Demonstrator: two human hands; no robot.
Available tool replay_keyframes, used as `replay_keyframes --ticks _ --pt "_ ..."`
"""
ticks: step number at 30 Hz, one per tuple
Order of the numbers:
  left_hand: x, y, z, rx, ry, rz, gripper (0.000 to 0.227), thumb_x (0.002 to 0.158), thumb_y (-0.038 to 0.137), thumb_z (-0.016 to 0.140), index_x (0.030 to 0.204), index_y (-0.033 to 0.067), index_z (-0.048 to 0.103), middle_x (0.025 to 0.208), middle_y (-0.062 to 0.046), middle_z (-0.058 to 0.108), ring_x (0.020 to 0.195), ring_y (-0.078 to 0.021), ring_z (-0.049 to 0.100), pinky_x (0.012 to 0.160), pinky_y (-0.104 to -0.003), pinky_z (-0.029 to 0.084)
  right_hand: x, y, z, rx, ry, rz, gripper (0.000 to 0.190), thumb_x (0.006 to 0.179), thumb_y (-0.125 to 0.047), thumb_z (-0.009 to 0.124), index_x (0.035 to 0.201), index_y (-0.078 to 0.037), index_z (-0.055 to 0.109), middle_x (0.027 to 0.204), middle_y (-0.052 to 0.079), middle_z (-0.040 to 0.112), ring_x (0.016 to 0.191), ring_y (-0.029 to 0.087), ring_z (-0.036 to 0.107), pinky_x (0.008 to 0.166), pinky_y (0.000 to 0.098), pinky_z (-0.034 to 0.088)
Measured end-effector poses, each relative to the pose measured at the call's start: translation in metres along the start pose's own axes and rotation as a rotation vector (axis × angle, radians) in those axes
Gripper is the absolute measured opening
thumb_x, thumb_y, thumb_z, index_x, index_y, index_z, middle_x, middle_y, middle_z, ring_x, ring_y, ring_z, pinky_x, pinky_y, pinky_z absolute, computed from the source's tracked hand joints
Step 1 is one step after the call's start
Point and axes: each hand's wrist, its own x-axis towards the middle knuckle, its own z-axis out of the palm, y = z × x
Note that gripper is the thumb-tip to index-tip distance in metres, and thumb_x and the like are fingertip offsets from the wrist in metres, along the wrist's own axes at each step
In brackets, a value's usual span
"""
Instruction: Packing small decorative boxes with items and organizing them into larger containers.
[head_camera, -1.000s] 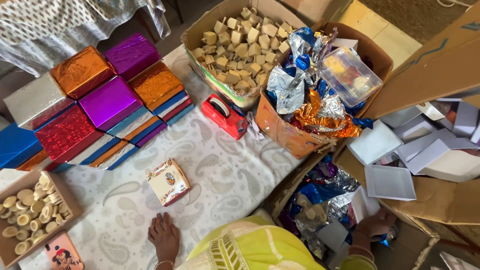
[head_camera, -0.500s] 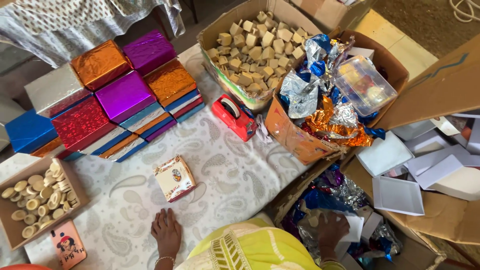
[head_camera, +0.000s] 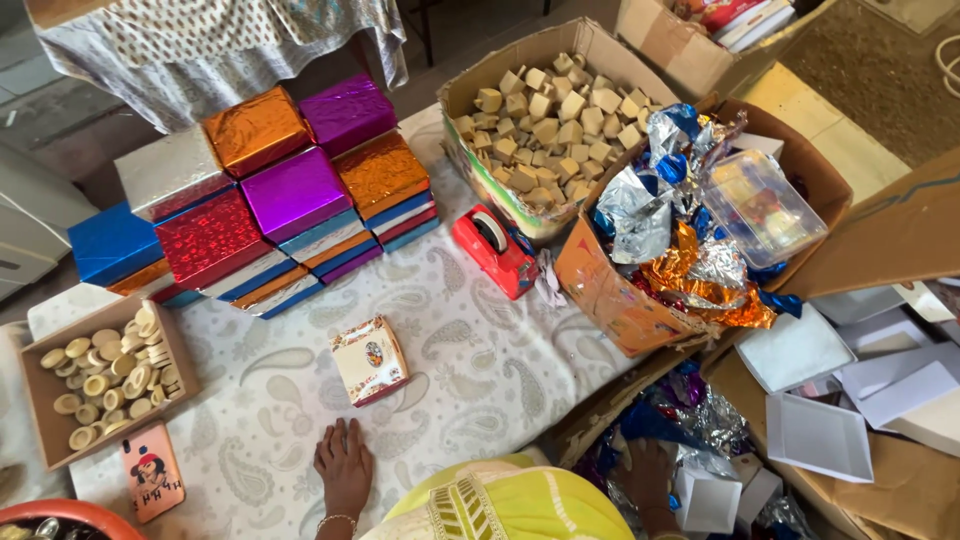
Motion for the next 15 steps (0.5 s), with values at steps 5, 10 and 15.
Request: replay_keyframes --ticks 5,10,15 --pt "0.000 0.000 0.001 0.014 0.004 0.006 0.054 0.092 0.025 0.052 0.144 0.0141 0.050 0.151 -0.013 0.045 0.145 -0.0336 0.036 0.121 -0.056 0.023 -0.009 0.005 -0.010 -0.008 -0.159 -0.047 0.074 0.069 -0.047 0.081 0.137 -0.032 0.056 0.147 0.010 0.045 0.127 0.042 0.047 0.101 0.0624 0.041" --pt "0.000 0.000 0.000 0.011 0.015 0.010 0.054 0.091 0.025 0.052 0.144 0.0132 0.050 0.151 -0.013 0.045 0.144 -0.0339 0.036 0.120 -0.056 0.024 -0.009 0.011 0.007 -0.104 -0.265 -0.027 0.078 0.076 -0.047 0.078 0.147 -0.040 0.047 0.151 0.009 0.040 0.133 0.042 0.043 0.102 0.0621 0.044" --pt "0.002 0.000 0.000 0.023 0.018 0.009 0.055 0.091 0.025 0.052 0.144 0.0135 0.049 0.151 -0.013 0.045 0.144 -0.0329 0.036 0.121 -0.055 0.024 -0.007 0.015 0.014 -0.143 -0.298 -0.006 0.073 0.079 -0.046 0.076 0.145 -0.042 0.045 0.150 0.008 0.041 0.133 0.040 0.045 0.107 0.0580 0.046"
